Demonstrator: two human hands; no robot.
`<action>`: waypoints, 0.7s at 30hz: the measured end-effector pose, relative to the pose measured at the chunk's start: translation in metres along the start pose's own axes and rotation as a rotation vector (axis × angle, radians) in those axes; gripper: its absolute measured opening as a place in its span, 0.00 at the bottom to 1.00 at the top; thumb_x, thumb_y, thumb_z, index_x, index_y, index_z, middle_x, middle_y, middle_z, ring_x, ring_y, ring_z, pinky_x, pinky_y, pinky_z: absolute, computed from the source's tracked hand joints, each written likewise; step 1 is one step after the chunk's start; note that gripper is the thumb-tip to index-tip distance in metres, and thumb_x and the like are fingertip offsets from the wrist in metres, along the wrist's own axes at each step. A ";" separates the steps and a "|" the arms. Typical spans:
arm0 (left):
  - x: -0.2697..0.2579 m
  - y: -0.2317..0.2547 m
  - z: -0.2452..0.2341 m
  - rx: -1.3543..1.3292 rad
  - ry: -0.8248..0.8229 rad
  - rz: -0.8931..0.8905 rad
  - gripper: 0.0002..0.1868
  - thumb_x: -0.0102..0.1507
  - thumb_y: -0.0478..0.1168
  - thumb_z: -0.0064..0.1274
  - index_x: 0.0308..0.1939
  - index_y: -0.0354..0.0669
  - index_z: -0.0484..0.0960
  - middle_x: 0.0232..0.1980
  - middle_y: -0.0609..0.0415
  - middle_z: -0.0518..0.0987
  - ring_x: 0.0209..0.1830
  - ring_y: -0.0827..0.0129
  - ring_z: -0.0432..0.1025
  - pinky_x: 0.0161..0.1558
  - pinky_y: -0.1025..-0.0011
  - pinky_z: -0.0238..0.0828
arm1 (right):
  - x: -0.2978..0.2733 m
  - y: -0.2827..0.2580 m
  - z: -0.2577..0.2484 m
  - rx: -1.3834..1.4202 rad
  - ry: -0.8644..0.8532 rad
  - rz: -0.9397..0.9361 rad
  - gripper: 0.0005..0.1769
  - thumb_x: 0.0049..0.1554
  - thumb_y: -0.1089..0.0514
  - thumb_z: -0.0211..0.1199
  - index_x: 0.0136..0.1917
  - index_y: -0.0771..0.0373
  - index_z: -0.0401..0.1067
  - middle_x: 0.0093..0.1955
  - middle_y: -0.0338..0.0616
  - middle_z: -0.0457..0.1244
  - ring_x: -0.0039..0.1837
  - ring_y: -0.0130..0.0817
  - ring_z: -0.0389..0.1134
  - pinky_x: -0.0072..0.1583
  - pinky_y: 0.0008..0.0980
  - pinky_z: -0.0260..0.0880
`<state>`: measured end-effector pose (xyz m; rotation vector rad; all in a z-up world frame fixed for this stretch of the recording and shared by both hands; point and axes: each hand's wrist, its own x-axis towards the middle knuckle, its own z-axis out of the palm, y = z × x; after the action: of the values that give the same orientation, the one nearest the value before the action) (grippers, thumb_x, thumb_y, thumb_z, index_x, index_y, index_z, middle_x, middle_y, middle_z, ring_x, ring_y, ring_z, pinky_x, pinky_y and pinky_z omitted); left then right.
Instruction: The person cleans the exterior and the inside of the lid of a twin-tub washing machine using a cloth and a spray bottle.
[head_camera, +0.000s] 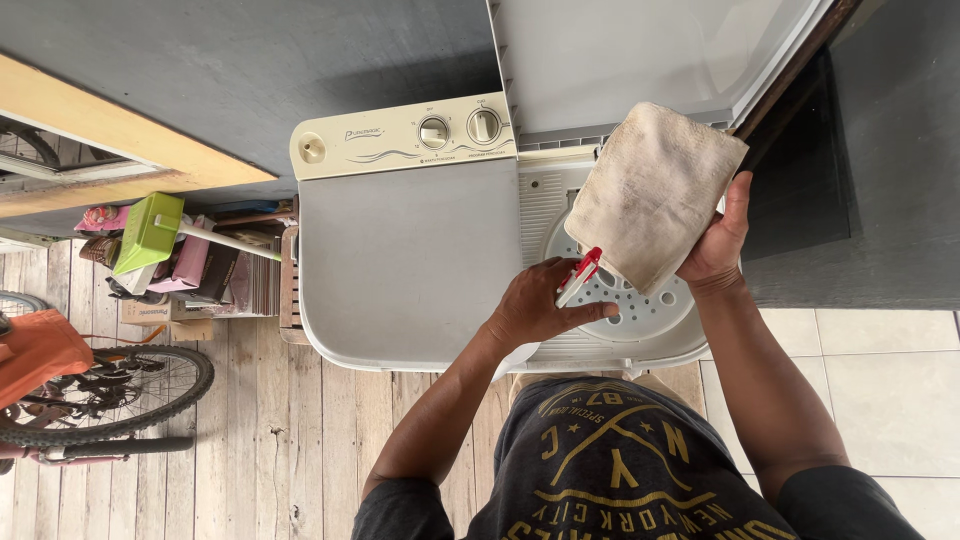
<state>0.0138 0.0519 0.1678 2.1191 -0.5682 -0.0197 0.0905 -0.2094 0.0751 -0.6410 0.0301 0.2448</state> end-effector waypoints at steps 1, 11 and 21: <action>0.001 0.000 0.000 0.008 -0.104 -0.141 0.36 0.56 0.71 0.63 0.41 0.38 0.85 0.31 0.52 0.83 0.29 0.66 0.80 0.35 0.66 0.78 | 0.001 0.001 -0.001 0.014 -0.002 0.001 0.57 0.61 0.18 0.41 0.85 0.61 0.48 0.84 0.58 0.50 0.83 0.48 0.56 0.76 0.51 0.64; -0.007 -0.021 -0.034 -0.212 0.056 -0.246 0.25 0.63 0.57 0.62 0.48 0.37 0.83 0.39 0.51 0.84 0.32 0.70 0.78 0.36 0.70 0.78 | 0.000 0.002 0.022 0.071 0.016 -0.071 0.46 0.64 0.30 0.55 0.82 0.60 0.52 0.80 0.51 0.55 0.79 0.45 0.60 0.73 0.50 0.68; -0.011 -0.108 -0.099 -0.228 0.740 -0.244 0.25 0.72 0.52 0.43 0.61 0.33 0.78 0.50 0.47 0.83 0.47 0.67 0.78 0.37 0.72 0.81 | 0.001 0.001 0.042 0.009 0.113 -0.163 0.45 0.63 0.33 0.60 0.80 0.62 0.53 0.77 0.53 0.55 0.78 0.45 0.60 0.71 0.47 0.71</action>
<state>0.0683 0.1853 0.1387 1.7859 0.1281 0.5161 0.0890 -0.1829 0.1083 -0.6445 0.0872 0.0504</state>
